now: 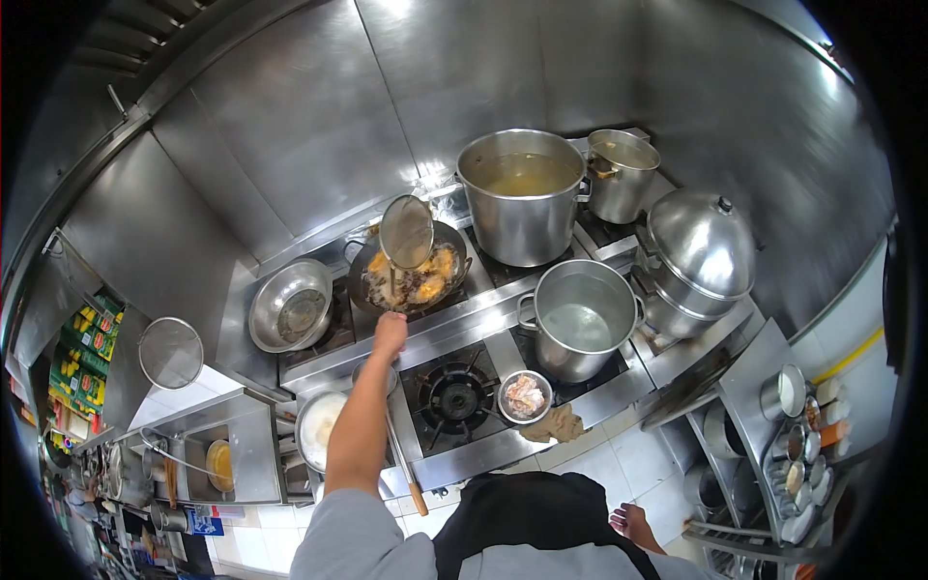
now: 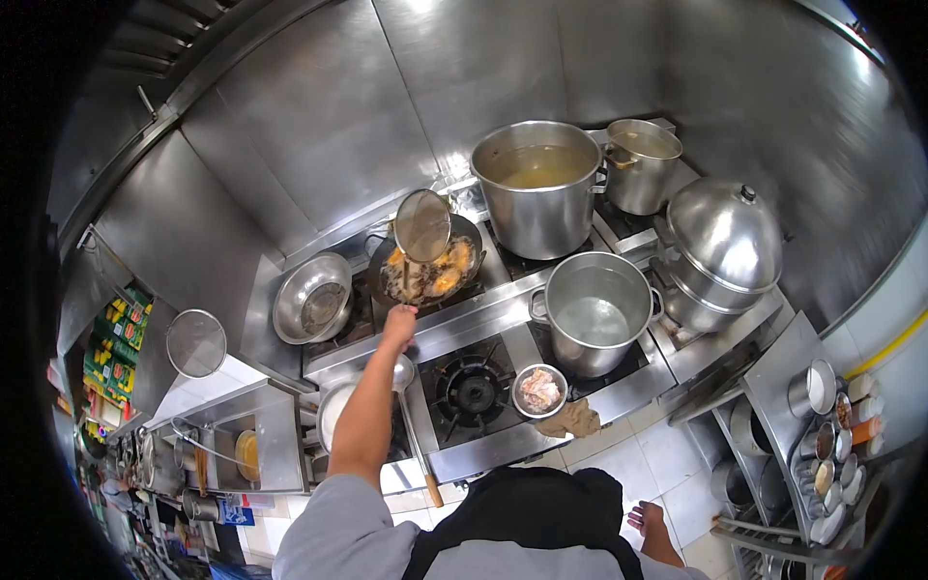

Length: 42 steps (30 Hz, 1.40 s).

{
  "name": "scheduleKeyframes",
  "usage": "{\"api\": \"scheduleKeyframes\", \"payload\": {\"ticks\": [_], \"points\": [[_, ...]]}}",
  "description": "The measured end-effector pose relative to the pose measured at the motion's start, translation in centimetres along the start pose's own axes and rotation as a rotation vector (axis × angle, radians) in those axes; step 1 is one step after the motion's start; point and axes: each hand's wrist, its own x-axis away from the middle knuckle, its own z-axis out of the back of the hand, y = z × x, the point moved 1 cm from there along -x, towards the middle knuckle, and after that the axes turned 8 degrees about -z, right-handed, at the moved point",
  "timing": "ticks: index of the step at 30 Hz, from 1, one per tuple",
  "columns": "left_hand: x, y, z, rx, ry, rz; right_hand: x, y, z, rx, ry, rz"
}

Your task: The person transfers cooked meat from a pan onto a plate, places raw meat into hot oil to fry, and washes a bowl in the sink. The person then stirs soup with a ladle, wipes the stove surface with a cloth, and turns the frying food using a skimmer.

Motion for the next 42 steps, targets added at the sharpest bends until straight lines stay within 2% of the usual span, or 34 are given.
{"api": "scheduleKeyframes", "payload": {"ticks": [2, 4, 5, 7, 13, 16, 23, 28, 32, 34, 37, 40, 42], "points": [[0.1, 0.4, 3.4, -0.045, -0.091, 0.035, 0.4, 0.0, 0.2, -0.014, 0.001, 0.005], [-1.1, -2.8, 6.5, -0.162, -0.107, -0.104, 0.0, 0.3, 0.7, -0.042, 0.007, 0.025], [-0.4, -2.5, 7.7, -0.167, -0.113, -0.104, 0.0, 0.6, 0.8, -0.019, 0.030, 0.031], [0.9, -1.8, 9.7, -0.060, -0.199, 0.094, 0.0, 1.3, 1.2, -0.007, 0.029, 0.015], [1.6, -1.1, 11.4, 0.082, -0.336, 0.284, -1.7, 2.0, 1.9, 0.089, 0.022, -0.060], [1.6, -1.6, 12.6, 0.234, -0.400, 0.333, -1.0, 0.7, 1.2, 0.051, 0.005, -0.035], [4.2, 2.4, 14.4, 0.153, -0.408, 0.293, 0.1, -2.3, -0.4, 0.015, 0.011, 0.059], [6.2, 3.5, 13.6, -0.051, -0.371, 0.127, -0.3, -1.8, -0.5, 0.047, -0.004, 0.055], [6.5, 2.9, 12.8, -0.099, -0.337, 0.093, -0.6, -0.4, 0.0, 0.029, -0.007, 0.011], [5.5, 2.2, 12.4, -0.048, -0.199, 0.034, -0.6, 0.1, 0.2, 0.027, -0.014, 0.002], [0.8, -1.4, 10.9, -0.074, -0.114, -0.076, -0.6, 0.3, 0.1, 0.038, -0.028, -0.019], [-1.1, 0.7, 8.5, 0.046, -0.105, 0.036, 0.0, 0.0, -0.4, 0.041, -0.020, -0.030], [-3.2, 0.5, 6.7, 0.132, -0.001, 0.276, 0.0, -0.5, -0.6, 0.044, -0.013, -0.003]]}}
